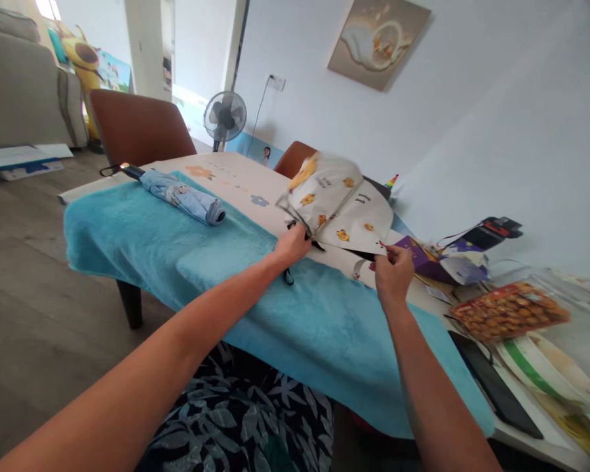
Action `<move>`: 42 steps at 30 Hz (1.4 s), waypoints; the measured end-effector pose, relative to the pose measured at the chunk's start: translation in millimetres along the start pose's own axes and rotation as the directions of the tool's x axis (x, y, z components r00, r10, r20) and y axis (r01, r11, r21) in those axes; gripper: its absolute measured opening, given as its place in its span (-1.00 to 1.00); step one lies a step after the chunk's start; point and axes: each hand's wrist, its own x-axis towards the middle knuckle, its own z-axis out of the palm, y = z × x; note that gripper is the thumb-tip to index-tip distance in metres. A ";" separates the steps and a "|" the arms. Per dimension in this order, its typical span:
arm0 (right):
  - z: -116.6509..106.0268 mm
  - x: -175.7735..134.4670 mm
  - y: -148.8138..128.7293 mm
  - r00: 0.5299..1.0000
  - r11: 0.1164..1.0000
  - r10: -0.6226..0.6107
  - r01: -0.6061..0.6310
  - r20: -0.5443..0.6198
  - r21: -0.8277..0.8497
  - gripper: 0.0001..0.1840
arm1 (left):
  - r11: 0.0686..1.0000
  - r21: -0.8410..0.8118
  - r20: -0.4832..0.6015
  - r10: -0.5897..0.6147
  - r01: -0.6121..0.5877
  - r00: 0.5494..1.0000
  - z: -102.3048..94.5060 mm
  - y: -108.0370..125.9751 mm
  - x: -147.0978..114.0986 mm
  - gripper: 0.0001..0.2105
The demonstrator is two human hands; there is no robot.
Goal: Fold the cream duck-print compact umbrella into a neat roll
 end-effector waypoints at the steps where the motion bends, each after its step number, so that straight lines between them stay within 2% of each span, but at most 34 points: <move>1: 1.2 -5.0 2.0 1.000 1.000 0.003 -0.003 0.004 0.000 -0.68 | 0.993 0.111 -0.068 0.047 -0.039 0.997 -1.3 -1.1 -0.1 -0.75; 3: 6.7 -15.3 -3.1 1.000 1.000 0.000 0.000 0.028 0.002 -0.65 | 0.970 0.236 -0.117 0.094 -0.064 0.989 -4.0 -3.0 -0.8 -0.68; 4: 10.1 -20.5 -9.1 0.998 1.000 -0.005 0.004 0.057 0.006 -0.66 | 0.966 0.255 -0.117 0.081 -0.049 0.990 -5.2 -3.8 -1.3 -0.65; 8: 20.5 -38.5 -33.2 0.995 1.000 0.013 -0.011 0.102 -0.024 -0.69 | 0.972 0.224 -0.098 -0.050 0.071 0.994 -8.5 -7.7 -1.7 -0.55; 11: 21.5 -44.8 -36.4 1.000 1.000 0.006 -0.007 0.021 0.029 -0.69 | 0.970 0.205 -0.100 -0.109 0.128 0.989 -10.2 -10.9 0.5 -0.55; 15: 20.9 -46.2 -34.8 0.995 0.992 0.000 0.012 -0.095 0.128 -0.68 | 0.971 0.184 -0.135 -0.128 0.151 0.983 -9.9 -12.8 4.8 -0.66; 18: 26.6 -49.0 -42.3 0.998 0.981 -0.057 0.063 -0.037 0.185 -0.72 | 0.980 0.133 -0.153 -0.129 0.150 0.980 -6.3 -11.4 8.3 -0.68; 20: 34.0 -51.9 -49.3 0.996 0.974 -0.085 0.076 0.035 0.212 -0.77 | 0.991 0.001 -0.147 -0.134 0.136 0.980 -3.5 -8.6 9.5 -0.64; 22: 42.2 -54.6 -55.3 0.991 0.971 -0.112 0.093 0.079 0.222 -0.80 | 0.966 -0.234 -0.085 -0.136 0.113 0.987 -1.8 -4.5 8.7 -0.70; 25: 51.3 -56.8 -61.6 0.980 0.962 -0.185 0.166 0.070 0.218 -0.76 | 0.797 -0.577 0.133 -0.125 0.179 0.983 -2.4 2.1 4.5 -0.96; 28: 54.2 -57.0 -66.0 0.958 0.950 -0.281 0.268 0.063 0.161 -0.67 | 0.626 -0.712 0.305 -0.129 0.316 0.943 -5.0 6.2 0.5 -0.89; 30: 54.0 -56.2 -68.1 0.939 0.938 -0.338 0.331 0.061 0.100 -0.64 | 0.592 -0.727 0.335 -0.136 0.348 0.932 -5.6 7.1 -0.3 -0.88; 33: 54.3 -54.7 -69.4 0.926 0.928 -0.371 0.369 0.060 0.052 -0.65 | 0.667 -0.689 0.283 -0.111 0.283 0.953 -3.0 5.9 1.1 -0.85; 35: 55.8 -54.6 -69.2 0.943 0.945 -0.324 0.320 0.080 0.067 -0.68 | 0.755 -0.620 0.210 -0.101 0.213 0.972 0.5 3.7 3.1 -0.83; 39: 61.4 -56.8 -69.3 0.987 0.985 -0.075 0.050 0.144 0.167 -0.72 | 0.906 -0.398 0.035 -0.139 0.142 0.990 6.4 -1.7 6.1 -0.81; 42: 67.4 -55.7 -70.8 0.972 0.941 0.123 -0.178 0.199 0.287 -0.69 | 0.976 -0.197 -0.042 -0.102 0.091 0.994 7.8 -4.2 6.0 -0.78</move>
